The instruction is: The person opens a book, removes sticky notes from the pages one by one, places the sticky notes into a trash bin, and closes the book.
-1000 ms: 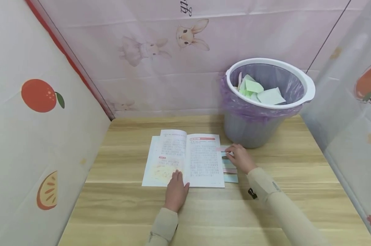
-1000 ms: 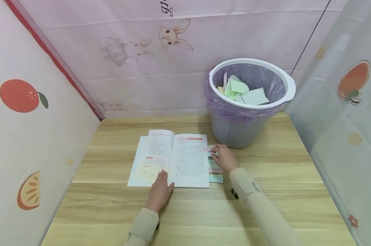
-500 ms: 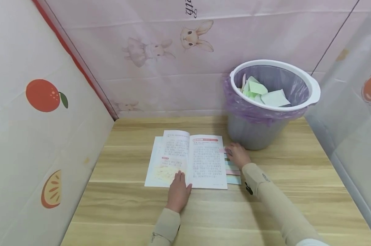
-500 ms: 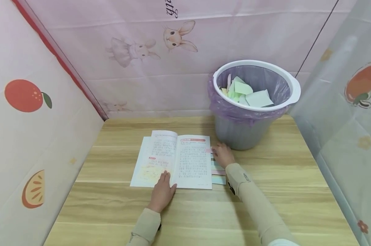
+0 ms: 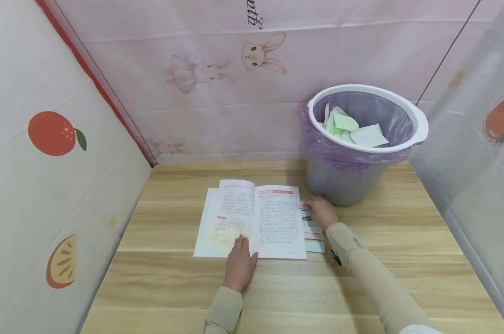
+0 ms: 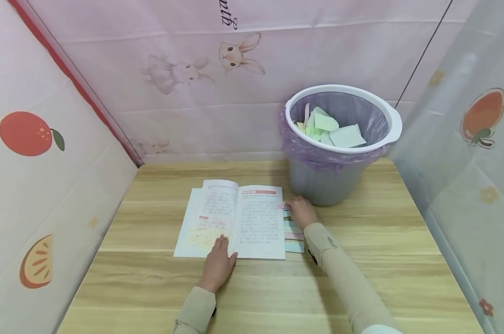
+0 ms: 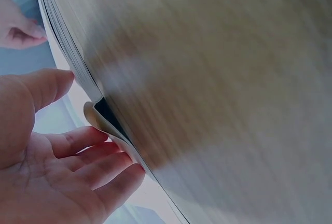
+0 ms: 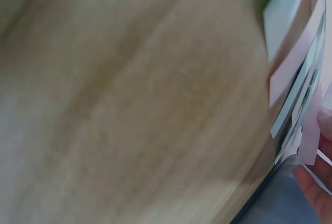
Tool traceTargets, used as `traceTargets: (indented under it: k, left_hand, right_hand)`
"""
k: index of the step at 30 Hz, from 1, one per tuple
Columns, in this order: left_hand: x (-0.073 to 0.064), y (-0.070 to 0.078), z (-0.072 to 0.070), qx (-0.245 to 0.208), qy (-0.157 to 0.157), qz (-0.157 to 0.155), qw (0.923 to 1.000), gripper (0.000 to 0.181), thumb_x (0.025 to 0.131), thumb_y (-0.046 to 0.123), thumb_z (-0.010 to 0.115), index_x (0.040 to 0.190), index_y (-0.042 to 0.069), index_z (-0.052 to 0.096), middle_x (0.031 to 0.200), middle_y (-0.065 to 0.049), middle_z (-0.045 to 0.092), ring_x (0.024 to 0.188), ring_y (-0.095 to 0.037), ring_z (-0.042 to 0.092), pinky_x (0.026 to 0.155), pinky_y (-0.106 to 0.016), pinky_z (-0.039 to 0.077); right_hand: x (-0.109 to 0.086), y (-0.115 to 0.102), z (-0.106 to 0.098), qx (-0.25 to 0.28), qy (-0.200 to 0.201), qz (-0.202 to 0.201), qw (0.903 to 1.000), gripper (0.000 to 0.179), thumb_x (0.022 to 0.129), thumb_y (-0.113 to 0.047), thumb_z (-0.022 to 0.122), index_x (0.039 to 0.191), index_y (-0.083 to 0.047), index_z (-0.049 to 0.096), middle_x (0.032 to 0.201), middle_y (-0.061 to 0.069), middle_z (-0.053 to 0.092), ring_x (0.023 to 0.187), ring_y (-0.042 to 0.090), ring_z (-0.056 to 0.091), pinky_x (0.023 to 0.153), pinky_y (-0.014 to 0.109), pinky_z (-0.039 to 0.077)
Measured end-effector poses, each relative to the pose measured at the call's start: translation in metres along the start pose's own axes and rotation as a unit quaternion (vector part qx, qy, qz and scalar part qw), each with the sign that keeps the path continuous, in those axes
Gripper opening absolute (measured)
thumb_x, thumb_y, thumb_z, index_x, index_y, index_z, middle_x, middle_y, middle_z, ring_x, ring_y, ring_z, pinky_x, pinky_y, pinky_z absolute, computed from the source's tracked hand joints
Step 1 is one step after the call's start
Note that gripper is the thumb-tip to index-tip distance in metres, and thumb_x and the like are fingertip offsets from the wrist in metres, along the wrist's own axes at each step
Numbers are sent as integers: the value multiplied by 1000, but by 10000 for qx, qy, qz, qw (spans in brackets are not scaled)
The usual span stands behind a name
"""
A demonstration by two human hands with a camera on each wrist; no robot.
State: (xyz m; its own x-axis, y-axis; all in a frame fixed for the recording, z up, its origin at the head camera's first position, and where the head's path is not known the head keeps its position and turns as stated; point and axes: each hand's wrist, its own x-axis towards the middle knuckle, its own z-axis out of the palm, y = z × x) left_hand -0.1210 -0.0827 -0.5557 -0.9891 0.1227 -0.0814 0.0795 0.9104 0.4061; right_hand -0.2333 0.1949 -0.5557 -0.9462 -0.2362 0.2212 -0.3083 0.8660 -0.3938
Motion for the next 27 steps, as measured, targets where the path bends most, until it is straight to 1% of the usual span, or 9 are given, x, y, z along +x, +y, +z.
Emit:
traceTargets:
  k: [5,8,11,15,20,27]
  left_hand:
    - [0,0,-1,39,66,72,9999,59,94,25,62,136,-12,44,145,-27,39,135,-40,38,108,-49,37]
    - [1,0,-1,10,56,54,10000,59,94,25,63,136,-12,44,145,-27,39,135,-40,37,107,-50,37]
    - [0,0,-1,10,-6,-27,10000,59,94,26,62,137,-10,43,146,-26,38,136,-39,36,108,-49,36]
    - [0,0,0,55,15,-68,10000,59,94,27,62,137,-10,44,146,-26,38,136,-39,37,108,-49,36]
    - [0,0,1,116,162,19,9998,59,93,26,64,135,-11,45,144,-27,41,134,-40,39,106,-50,39]
    - [1,-1,3,119,127,5,9998,59,93,26,63,136,-10,44,145,-27,40,134,-39,38,107,-49,38]
  right_hand:
    - [4,-1,3,-261,150,-60,9995,4,88,-2,67,90,-2,70,90,10,68,83,30,63,79,45,51]
    - [5,-1,5,-290,237,-3,9993,5,88,0,66,90,-1,69,90,11,68,83,31,63,77,47,51]
    - [4,-3,6,-146,280,192,9993,6,88,1,65,92,-1,69,91,12,68,84,32,63,77,48,51]
    - [5,-4,8,54,326,476,9983,7,89,1,63,93,-1,68,89,12,68,85,32,62,78,48,50]
    - [6,-5,9,141,404,671,9968,6,89,0,63,92,-2,67,89,12,68,85,31,62,77,49,49]
    - [4,-7,9,299,498,988,9934,7,92,-3,60,96,-1,66,92,14,69,87,36,62,78,54,47]
